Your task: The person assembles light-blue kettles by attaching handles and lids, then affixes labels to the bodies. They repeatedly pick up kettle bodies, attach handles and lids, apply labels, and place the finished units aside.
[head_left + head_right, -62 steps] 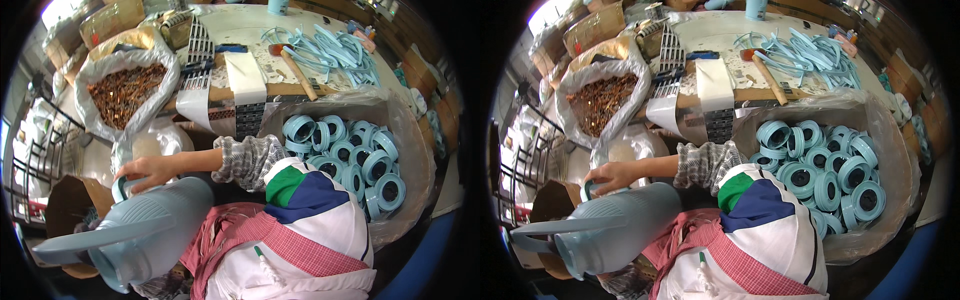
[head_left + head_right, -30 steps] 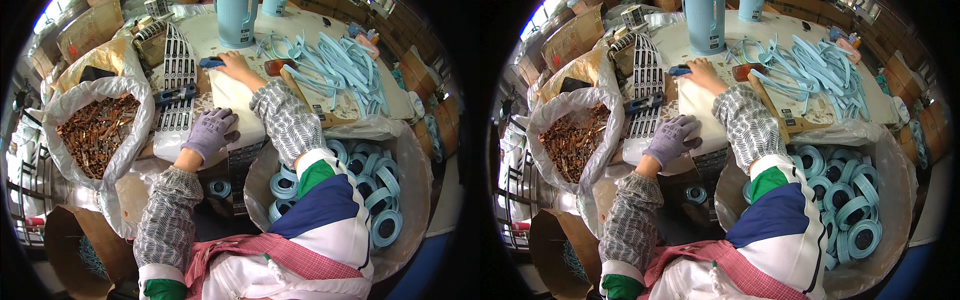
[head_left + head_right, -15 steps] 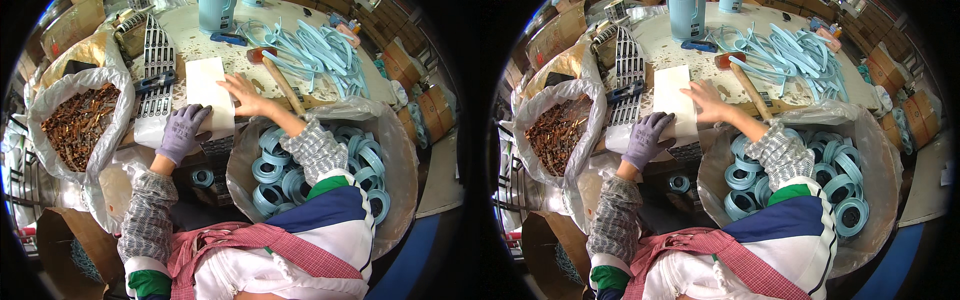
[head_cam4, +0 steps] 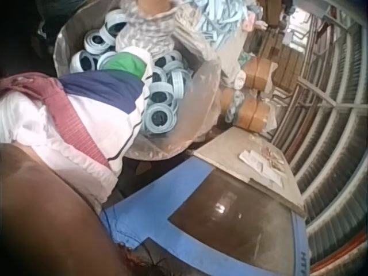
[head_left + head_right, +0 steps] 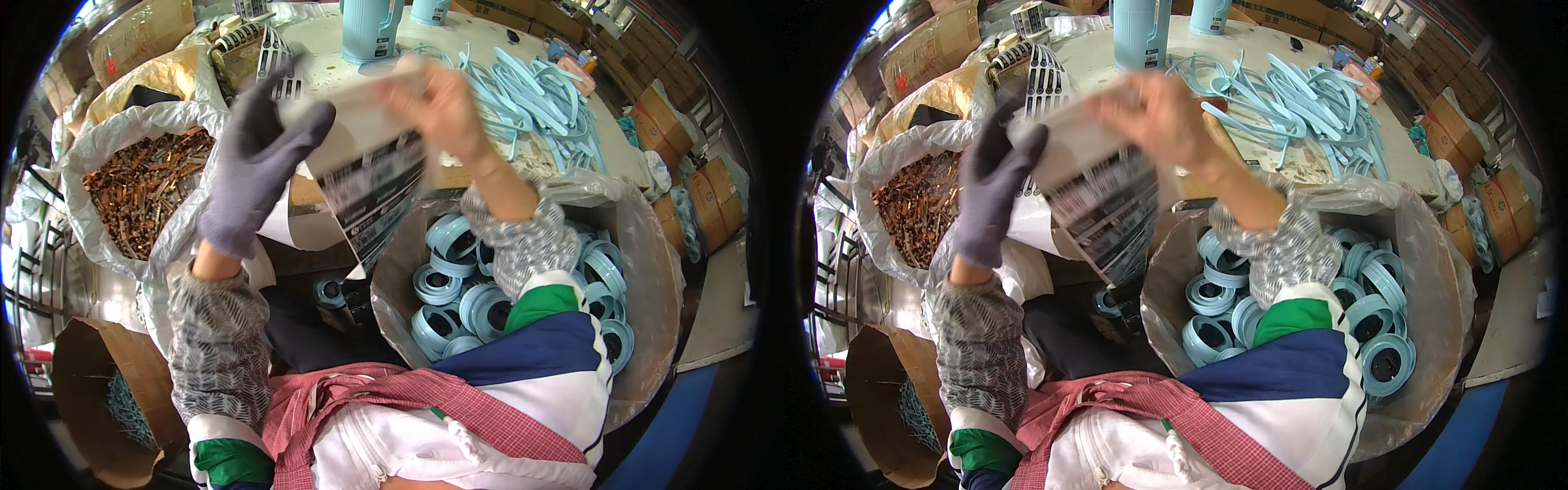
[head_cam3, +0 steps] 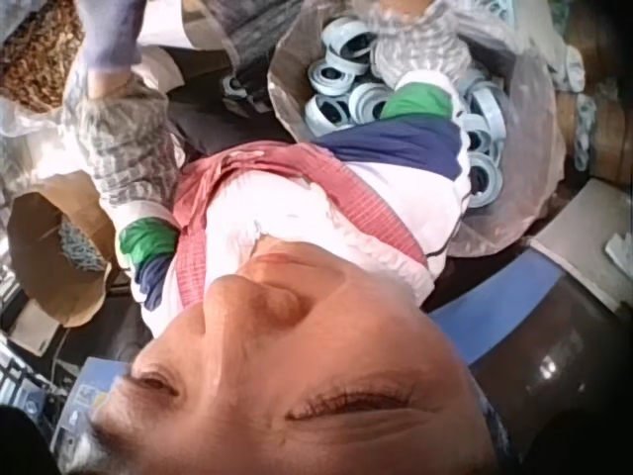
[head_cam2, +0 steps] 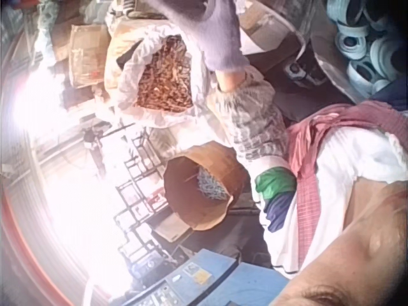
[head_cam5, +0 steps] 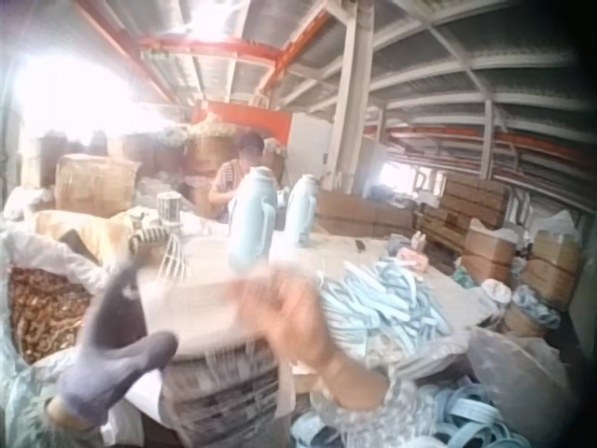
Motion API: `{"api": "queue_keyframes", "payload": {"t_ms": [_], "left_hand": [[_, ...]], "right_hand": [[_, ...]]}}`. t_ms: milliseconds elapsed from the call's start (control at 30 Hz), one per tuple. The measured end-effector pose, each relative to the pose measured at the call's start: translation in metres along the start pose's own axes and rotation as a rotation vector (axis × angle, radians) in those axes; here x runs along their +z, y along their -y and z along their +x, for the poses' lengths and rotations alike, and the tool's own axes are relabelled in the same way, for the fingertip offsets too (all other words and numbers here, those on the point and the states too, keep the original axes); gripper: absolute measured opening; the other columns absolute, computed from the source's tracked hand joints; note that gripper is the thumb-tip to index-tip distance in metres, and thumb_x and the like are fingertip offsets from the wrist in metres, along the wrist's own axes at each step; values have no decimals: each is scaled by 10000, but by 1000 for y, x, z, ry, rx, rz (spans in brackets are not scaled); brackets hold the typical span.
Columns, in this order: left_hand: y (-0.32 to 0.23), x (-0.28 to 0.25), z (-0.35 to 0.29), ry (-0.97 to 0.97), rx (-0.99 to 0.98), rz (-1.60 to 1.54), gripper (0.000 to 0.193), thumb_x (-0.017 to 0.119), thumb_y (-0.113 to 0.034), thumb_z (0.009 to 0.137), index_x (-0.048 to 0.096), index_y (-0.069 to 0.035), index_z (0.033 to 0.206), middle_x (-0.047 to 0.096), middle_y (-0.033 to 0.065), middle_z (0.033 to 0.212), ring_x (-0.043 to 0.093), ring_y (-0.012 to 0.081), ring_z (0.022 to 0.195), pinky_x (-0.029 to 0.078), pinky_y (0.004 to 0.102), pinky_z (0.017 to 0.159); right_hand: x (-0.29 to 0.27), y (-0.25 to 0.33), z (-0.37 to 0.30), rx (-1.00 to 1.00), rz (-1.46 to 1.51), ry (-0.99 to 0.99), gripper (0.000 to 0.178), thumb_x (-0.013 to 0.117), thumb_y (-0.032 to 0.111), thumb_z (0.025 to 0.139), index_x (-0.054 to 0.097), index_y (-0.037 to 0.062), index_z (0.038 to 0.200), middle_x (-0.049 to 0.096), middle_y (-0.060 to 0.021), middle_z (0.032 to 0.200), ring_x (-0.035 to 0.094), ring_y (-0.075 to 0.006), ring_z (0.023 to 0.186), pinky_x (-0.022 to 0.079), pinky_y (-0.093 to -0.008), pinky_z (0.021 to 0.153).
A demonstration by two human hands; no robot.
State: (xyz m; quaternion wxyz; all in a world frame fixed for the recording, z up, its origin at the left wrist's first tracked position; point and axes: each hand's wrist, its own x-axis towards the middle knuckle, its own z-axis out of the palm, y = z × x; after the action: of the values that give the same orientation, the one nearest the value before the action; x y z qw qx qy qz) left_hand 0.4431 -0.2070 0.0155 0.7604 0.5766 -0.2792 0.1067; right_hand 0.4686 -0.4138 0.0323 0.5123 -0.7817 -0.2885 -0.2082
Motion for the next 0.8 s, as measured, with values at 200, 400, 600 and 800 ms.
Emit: {"api": "queue_keyframes", "payload": {"t_ms": [200, 400, 600, 800], "left_hand": [[-37, 28, -1, 81, 581, 384, 822, 642, 81, 767, 210, -51, 1454, 501, 229, 1286, 561, 299, 1142, 528, 401, 896], [48, -7, 29, -55, -304, -184, 383, 572, 43, 864, 558, -28, 1240, 630, 54, 1127, 607, 97, 893, 533, 234, 751], [148, -40, -8, -50, -874, -201, 400, 636, -32, 862, 524, 53, 1236, 629, 125, 1076, 620, 154, 904, 521, 279, 827], [165, -40, 4, 10, -867, -192, 458, 640, 1, 829, 499, 66, 1260, 622, 140, 1093, 619, 176, 941, 512, 266, 839]], "right_hand": [[-52, 81, 130, -487, 291, -141, 321, 607, 321, 887, 653, 5, 910, 648, -115, 901, 587, -226, 855, 476, -339, 755], [9, -141, 174, 26, -339, -79, 404, 622, 386, 869, 645, 7, 1007, 639, -141, 987, 581, -285, 929, 450, -452, 825], [11, -322, 99, 250, -1225, 70, 554, 719, 442, 766, 630, 13, 1105, 547, -173, 1230, 508, -360, 1130, 378, -615, 918], [7, -339, 109, 420, -997, 192, 590, 768, 437, 698, 632, 30, 1103, 533, -183, 1215, 489, -366, 1147, 421, -513, 925]]}}
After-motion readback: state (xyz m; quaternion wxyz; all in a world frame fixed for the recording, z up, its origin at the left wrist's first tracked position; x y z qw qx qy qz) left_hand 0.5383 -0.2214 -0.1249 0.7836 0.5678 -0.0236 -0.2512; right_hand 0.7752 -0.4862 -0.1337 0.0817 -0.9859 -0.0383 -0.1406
